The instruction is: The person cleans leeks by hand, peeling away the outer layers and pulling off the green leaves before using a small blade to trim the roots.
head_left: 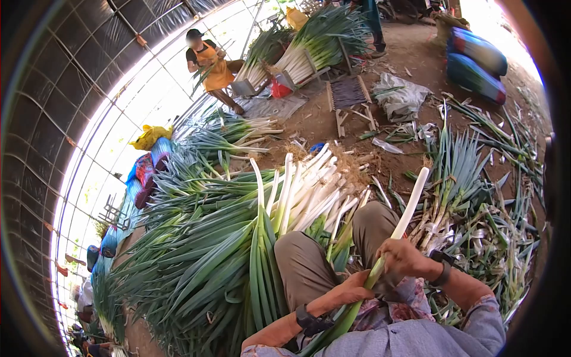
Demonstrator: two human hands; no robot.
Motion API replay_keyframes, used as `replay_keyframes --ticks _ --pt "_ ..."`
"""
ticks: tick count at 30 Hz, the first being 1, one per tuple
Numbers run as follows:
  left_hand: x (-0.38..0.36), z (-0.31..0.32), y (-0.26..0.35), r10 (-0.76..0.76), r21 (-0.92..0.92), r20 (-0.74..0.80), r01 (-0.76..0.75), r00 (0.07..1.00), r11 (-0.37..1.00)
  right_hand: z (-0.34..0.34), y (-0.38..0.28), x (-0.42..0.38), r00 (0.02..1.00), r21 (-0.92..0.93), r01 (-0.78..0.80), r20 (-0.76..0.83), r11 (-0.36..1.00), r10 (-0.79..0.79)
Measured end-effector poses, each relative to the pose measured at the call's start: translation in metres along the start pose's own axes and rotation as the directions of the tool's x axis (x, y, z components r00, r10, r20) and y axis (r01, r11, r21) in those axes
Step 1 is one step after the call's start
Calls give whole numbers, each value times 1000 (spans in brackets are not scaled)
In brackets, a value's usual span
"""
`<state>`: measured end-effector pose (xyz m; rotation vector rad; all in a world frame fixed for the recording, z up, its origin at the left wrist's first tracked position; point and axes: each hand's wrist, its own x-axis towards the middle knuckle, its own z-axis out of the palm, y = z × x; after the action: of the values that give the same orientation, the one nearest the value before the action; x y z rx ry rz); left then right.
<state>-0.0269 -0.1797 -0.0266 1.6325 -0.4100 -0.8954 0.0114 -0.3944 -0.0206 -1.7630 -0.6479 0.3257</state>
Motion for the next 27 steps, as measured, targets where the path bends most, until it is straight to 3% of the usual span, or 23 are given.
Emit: replay_keyframes --ticks 1,2,3,5,6,7,8,9,10,12,13,14,17,18,21,23,25,27 --pt "-1 0 2 8 -82 -11 -9 1000 997 -5 -4 -2 983 364 -178 27 914 181" --pt "-3 2 5 17 -164 -20 -20 1000 986 -15 -14 -3 979 473 -173 -15 864 205" --pt "-3 3 6 22 -247 -27 -28 999 969 -28 -21 -6 974 510 -189 -13 839 227" --pt "3 -7 -4 -189 17 -45 190 981 982 -49 -21 -21 963 463 -170 -111 870 246" --pt "2 -11 -4 -198 40 -65 201 978 979 -58 -18 -25 964 220 -166 -168 961 205" --pt "2 -16 -16 -43 182 -139 68 989 981 -71 -12 -35 960 -39 -191 -214 981 178" --pt "0 -21 -2 84 165 -179 -54 980 985 -79 -6 -44 954 -506 -132 -297 853 -29" --pt "0 -30 -14 -119 193 -174 152 978 969 -87 6 -56 948 -860 -101 -236 501 -212" --pt "-5 -32 -1 -207 -76 -135 198 969 977 -103 43 -85 946 -963 -112 -179 244 -272" --pt "-8 -39 -11 -190 -119 -222 167 956 979 -124 60 -109 922 -915 -387 -387 113 25" --pt "-10 -38 7 -236 -192 -201 198 951 961 -131 46 -107 719 -737 -662 -575 133 389" --pt "-15 -39 10 -238 -240 -193 189 952 952 -136 44 -119 672 -717 -691 -591 92 447" --pt "-14 -40 16 -215 -309 -181 152 960 939 -130 38 -136 789 -775 -613 -589 154 175" --pt "-14 -39 19 -210 -325 -176 145 962 935 -126 37 -132 833 -804 -544 -552 240 41" --pt "-12 -36 26 -228 -339 -182 157 957 928 -98 34 -99 863 -749 -384 -499 540 -79" --pt "-10 -36 26 -205 -309 -157 150 966 939 -62 13 -68 877 -694 -263 -462 670 -134" --pt "-9 -28 35 -193 -319 -157 135 969 938 -32 15 -39 919 -506 -125 -382 853 -92" --pt "-10 -22 38 -163 -276 -212 101 964 956 2 11 -14 907 -385 87 -351 919 -233"
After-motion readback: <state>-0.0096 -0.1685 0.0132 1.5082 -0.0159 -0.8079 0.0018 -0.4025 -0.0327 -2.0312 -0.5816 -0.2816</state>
